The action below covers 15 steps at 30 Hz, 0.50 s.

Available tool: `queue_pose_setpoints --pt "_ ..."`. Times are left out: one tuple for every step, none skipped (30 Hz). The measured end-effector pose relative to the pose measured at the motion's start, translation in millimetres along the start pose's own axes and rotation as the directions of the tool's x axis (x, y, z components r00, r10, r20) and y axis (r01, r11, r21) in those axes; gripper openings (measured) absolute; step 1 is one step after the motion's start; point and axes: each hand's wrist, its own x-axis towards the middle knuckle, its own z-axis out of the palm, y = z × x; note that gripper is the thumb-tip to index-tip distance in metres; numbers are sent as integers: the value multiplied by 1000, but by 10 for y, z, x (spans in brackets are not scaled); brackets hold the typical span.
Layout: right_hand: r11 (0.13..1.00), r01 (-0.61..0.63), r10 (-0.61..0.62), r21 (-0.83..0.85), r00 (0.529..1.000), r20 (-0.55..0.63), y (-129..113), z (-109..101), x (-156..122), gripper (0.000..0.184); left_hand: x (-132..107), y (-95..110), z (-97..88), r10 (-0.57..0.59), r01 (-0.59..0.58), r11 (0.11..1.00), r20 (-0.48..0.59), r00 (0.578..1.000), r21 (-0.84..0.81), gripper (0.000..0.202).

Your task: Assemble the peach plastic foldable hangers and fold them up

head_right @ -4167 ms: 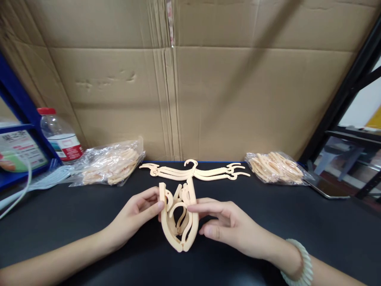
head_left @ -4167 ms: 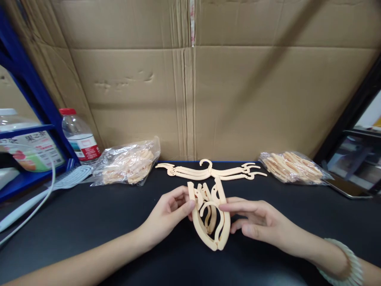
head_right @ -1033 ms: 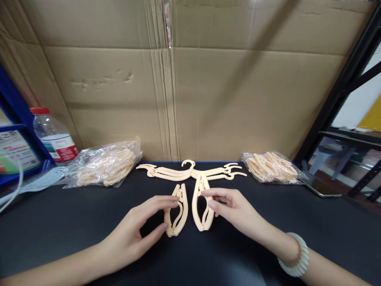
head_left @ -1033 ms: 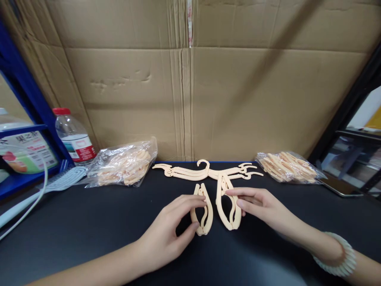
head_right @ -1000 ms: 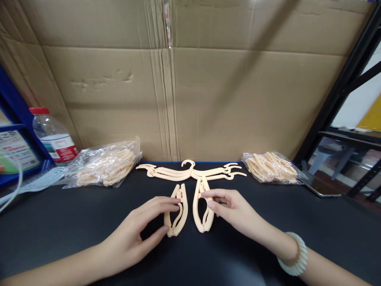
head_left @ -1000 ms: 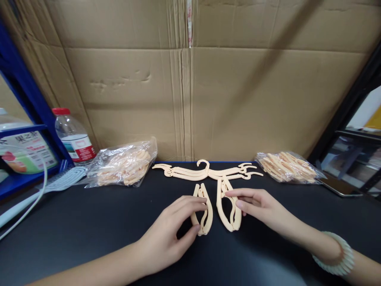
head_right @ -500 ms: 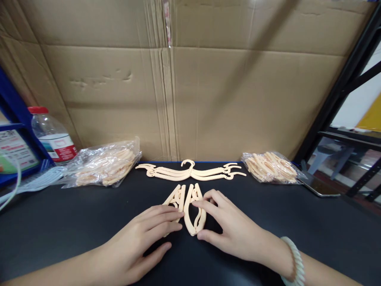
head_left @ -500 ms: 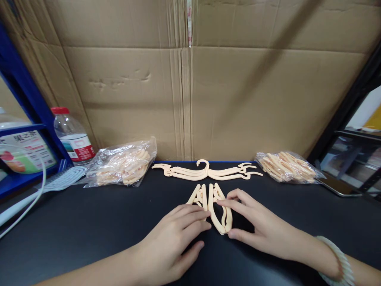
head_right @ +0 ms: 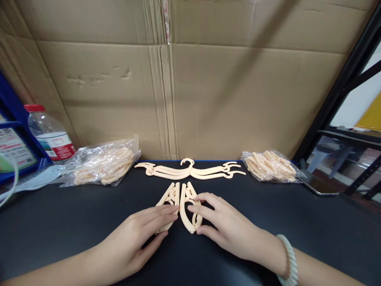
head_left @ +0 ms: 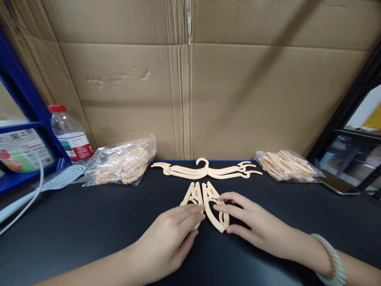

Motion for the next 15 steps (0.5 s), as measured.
queue_pose_setpoints --pt "1000 -1 1 8 1000 -17 12 14 2 44 4 -8 2 -4 4 1000 3 1000 -5 38" --pt "1000 -2 2 18 999 -33 24 28 7 42 8 -15 3 -9 9 1000 1 1000 -10 38" --pt "1000 -2 3 28 999 -52 37 43 13 40 12 -21 4 -11 11 1000 0 1000 -15 38" --pt "999 0 3 33 997 -75 51 58 21 38 14 -25 4 -13 13 1000 -3 1000 -21 39" --pt "999 5 -1 35 995 -100 64 72 28 35 15 -27 3 -14 14 999 -6 1000 -29 39" --pt "999 14 -9 36 992 -124 78 85 36 34 16 -29 1 -13 13 999 -10 1000 -37 39" --pt "999 25 -19 37 990 -141 92 96 43 33 17 -30 -2 -15 14 999 -10 1000 -46 39" --pt "999 35 -28 41 988 -153 105 105 48 33 18 -32 -6 -16 16 998 -8 1000 -55 39" --pt "998 45 -37 47 987 -159 116 111 52 32 20 -35 -9 -18 18 998 -5 1000 -63 39" --pt "997 52 -42 56 986 -161 124 115 55 32 22 -39 -13 -20 20 997 -2 1000 -70 38" --pt "996 56 -44 65 986 -162 129 116 57 32 25 -44 -17 -22 22 997 -1 1000 -75 38" --pt "996 57 -44 74 986 -164 128 115 59 31 26 -48 -21 -23 23 997 -1 1000 -79 38" --pt "995 59 -45 81 986 -163 122 114 61 30 28 -51 -25 -25 25 996 -2 1000 -81 38" --pt "994 60 -45 88 986 -162 112 110 63 29 29 -52 -30 -26 26 996 -3 1000 -83 38" --pt "994 62 -47 91 986 -159 98 106 65 30 30 -53 -36 -29 29 996 -3 1000 -83 38"
